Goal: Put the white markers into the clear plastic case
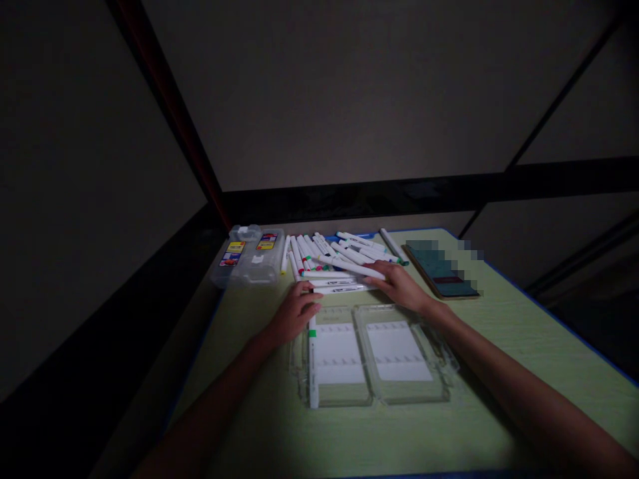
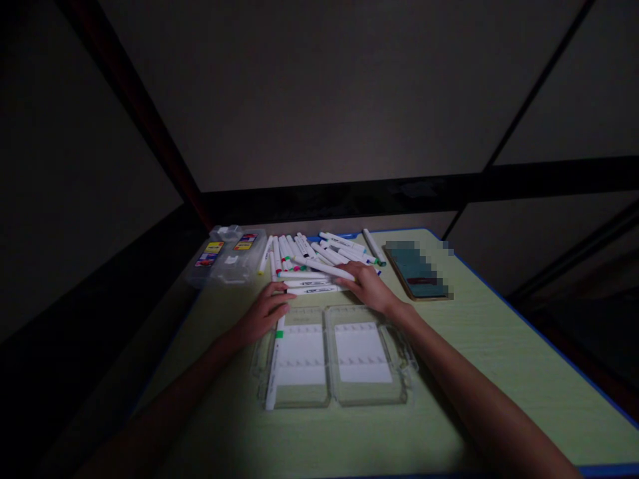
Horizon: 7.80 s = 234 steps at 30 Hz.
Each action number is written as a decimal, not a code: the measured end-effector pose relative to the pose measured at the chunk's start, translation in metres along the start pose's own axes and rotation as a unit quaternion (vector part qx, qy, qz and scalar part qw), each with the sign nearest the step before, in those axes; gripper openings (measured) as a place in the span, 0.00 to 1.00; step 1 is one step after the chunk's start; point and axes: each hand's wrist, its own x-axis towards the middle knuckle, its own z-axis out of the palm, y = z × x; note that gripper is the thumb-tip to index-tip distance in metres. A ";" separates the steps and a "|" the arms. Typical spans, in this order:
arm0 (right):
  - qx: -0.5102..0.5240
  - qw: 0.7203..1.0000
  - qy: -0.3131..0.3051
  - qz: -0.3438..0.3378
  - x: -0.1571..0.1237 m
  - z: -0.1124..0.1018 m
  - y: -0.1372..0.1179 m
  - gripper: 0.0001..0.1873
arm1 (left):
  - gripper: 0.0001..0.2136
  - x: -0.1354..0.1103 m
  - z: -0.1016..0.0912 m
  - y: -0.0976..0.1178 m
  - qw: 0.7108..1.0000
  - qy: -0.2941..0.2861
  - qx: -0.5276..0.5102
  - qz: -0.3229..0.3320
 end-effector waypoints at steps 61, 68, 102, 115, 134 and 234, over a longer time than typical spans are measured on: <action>0.044 0.973 -0.177 -0.138 -0.049 0.013 -0.109 0.19 | 0.09 0.009 -0.004 0.006 0.909 0.155 -0.362 -0.135; -0.017 0.977 -0.171 -0.125 -0.060 0.031 -0.134 0.17 | 0.08 0.009 -0.005 0.010 0.969 0.143 -0.197 -0.038; 0.009 0.978 -0.198 -0.072 -0.066 0.048 -0.144 0.15 | 0.04 0.007 0.004 0.015 0.971 0.070 -0.192 -0.122; -0.015 0.973 -0.216 -0.085 -0.064 0.045 -0.146 0.13 | 0.04 0.006 0.004 0.016 0.980 0.049 -0.155 -0.113; -0.142 0.959 -0.070 -0.234 -0.073 0.059 -0.142 0.16 | 0.05 0.008 0.004 0.015 0.982 0.041 -0.144 -0.111; 0.104 0.994 0.038 -0.025 -0.062 0.017 -0.120 0.09 | 0.08 0.010 -0.013 -0.003 0.913 0.251 -0.288 -0.142</action>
